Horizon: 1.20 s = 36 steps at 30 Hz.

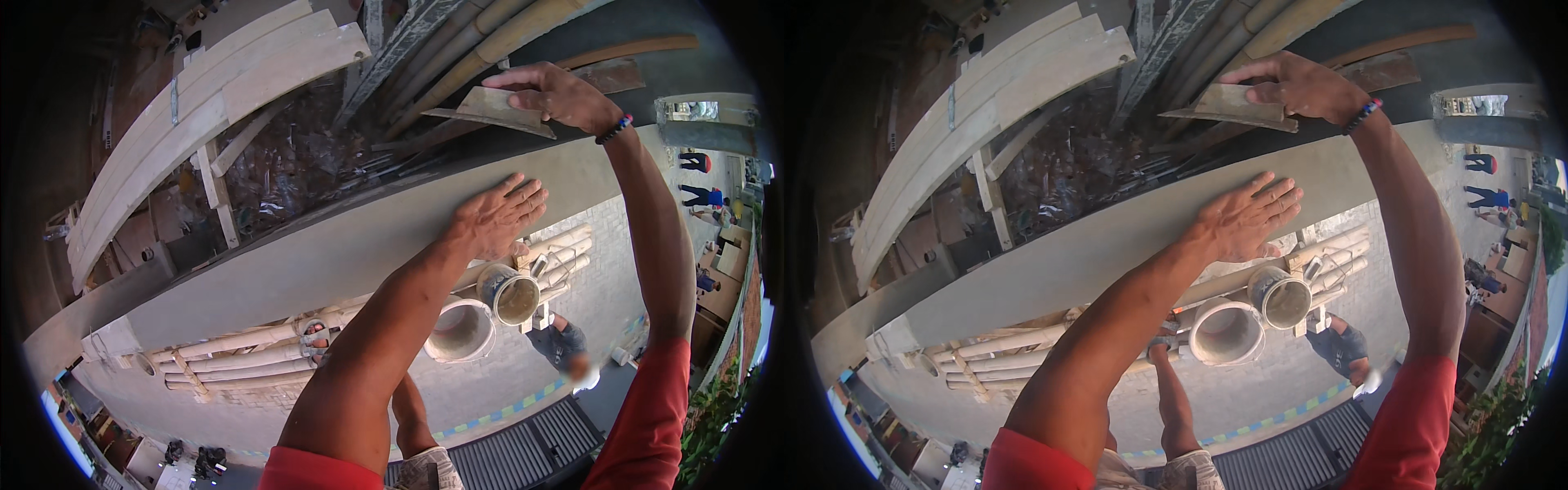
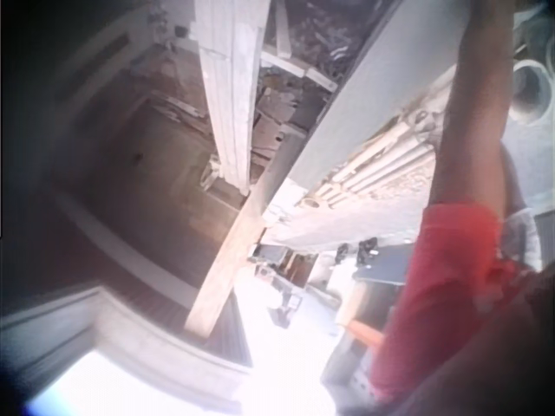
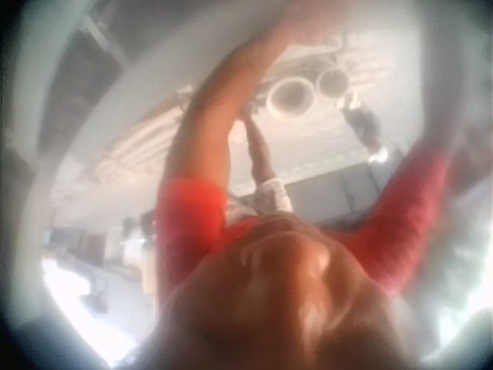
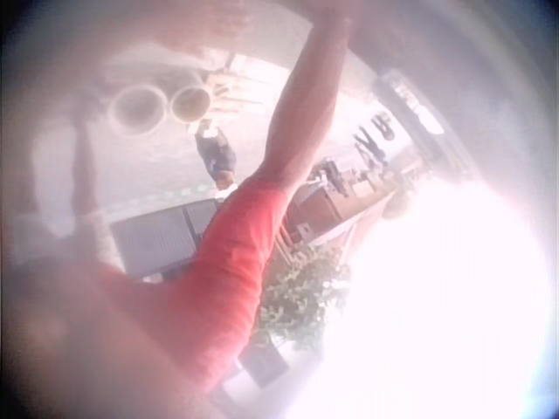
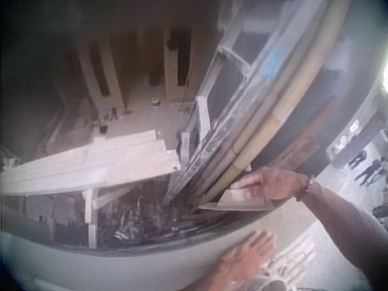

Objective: The person sands a long, curved wooden beam using a sanding block, moving along its length and occasionally dipping the block into a bucket of water. The person works on both the top and side surfaces of the beam.

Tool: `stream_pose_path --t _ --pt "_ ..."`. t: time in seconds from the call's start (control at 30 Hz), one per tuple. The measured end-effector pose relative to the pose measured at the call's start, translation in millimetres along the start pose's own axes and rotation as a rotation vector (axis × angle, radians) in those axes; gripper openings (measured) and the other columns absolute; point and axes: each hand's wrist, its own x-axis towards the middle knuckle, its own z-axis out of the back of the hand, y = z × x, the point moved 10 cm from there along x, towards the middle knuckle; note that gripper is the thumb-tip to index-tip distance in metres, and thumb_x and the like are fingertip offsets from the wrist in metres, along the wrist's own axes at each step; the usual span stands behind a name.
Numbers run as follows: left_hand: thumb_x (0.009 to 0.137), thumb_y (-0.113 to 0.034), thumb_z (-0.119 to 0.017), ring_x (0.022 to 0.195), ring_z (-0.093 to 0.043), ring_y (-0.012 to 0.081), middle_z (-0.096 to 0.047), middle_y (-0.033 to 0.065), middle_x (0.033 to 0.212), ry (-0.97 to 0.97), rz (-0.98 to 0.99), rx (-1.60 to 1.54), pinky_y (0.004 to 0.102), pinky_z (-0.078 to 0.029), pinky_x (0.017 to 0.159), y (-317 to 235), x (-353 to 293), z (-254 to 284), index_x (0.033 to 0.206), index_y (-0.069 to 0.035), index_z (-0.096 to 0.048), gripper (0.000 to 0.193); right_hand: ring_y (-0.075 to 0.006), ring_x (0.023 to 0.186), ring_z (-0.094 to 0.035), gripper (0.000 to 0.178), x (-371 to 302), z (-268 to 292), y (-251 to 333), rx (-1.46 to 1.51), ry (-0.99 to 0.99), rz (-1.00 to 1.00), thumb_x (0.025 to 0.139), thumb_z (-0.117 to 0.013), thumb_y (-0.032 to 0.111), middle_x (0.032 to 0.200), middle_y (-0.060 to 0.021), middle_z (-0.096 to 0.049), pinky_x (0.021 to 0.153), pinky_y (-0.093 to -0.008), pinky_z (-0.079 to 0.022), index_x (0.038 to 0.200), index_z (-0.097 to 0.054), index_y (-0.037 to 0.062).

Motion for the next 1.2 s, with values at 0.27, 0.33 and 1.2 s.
stream_pose_path --t 0.27,0.33,1.2 --pt "0.098 -0.063 -0.026 0.151 -0.011 0.0215 -0.017 0.0052 0.163 -0.016 -0.007 -0.055 0.045 -0.004 0.123 -3.1 1.0 -4.0 0.155 -0.01 -0.024 0.078 -0.0162 0.078 -0.059 0.038 40.1 -60.1 -45.0 0.155 0.307 -0.096 0.091 -0.067 0.023 0.12 -0.0104 -0.067 0.066 -0.0302 -0.052 0.129 -0.065 0.0164" --pt "0.098 -0.063 -0.025 0.151 -0.01 0.0214 -0.016 0.0051 0.164 0.01 -0.004 -0.055 0.0453 -0.004 0.123 -1.9 0.5 -7.0 0.155 -0.01 -0.023 0.078 -0.0158 0.079 -0.059 0.039 38.2 -56.5 -58.3 0.184 0.314 -0.118 0.092 -0.068 0.027 0.119 -0.0099 -0.067 0.065 -0.0297 -0.052 0.128 -0.065 0.0158" --pt "0.096 -0.065 -0.026 0.152 -0.008 0.0243 -0.017 0.0067 0.163 0.028 -0.033 -0.003 0.0533 0.004 0.123 -4.8 4.8 -13.0 0.155 -0.012 -0.024 0.078 -0.0188 0.088 -0.063 0.045 62.8 -122.7 -25.8 0.236 0.609 0.156 0.091 -0.064 0.013 0.119 -0.0145 -0.068 0.077 -0.033 -0.051 0.135 -0.06 0.0176"
